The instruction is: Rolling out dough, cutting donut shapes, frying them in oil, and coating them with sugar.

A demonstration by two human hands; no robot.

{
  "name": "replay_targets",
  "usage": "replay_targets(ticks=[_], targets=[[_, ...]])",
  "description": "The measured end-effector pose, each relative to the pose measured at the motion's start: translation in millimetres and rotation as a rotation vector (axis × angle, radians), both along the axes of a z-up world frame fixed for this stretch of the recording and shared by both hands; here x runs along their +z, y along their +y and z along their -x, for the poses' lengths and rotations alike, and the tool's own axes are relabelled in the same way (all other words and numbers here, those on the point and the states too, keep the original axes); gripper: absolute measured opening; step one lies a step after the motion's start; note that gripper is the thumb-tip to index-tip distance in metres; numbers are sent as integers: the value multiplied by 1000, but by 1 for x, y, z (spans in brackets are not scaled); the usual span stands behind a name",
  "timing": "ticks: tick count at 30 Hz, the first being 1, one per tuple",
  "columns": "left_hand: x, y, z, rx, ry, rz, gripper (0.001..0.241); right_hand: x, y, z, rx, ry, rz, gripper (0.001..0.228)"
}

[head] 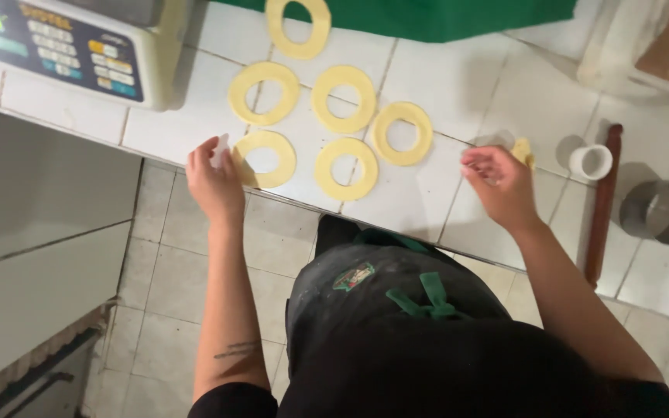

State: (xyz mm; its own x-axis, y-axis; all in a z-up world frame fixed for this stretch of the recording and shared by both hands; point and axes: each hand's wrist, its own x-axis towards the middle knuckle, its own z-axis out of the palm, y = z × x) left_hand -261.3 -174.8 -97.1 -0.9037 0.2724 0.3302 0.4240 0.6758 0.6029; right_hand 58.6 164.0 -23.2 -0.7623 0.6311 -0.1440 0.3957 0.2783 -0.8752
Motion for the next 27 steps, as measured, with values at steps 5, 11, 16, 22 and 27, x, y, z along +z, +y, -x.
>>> replay_targets(ticks=[5,11,16,22,27], targets=[[32,34,-36,-96,-88,-226,15,-18,42,-71,-108,-161,-602,43],[55,113,-120,-366,-264,-318,13,-40,31,-79,29,-31,-695,81],[65,179,-196,-643,-461,-339,12,-90,32,-82,-154,-143,-666,49],[56,251,-273,-736,-1162,-629,37,-45,6,-84,-235,-152,-266,24],[102,277,-306,-561,-2122,-965,46,39,-25,-93,-186,225,-564,84]])
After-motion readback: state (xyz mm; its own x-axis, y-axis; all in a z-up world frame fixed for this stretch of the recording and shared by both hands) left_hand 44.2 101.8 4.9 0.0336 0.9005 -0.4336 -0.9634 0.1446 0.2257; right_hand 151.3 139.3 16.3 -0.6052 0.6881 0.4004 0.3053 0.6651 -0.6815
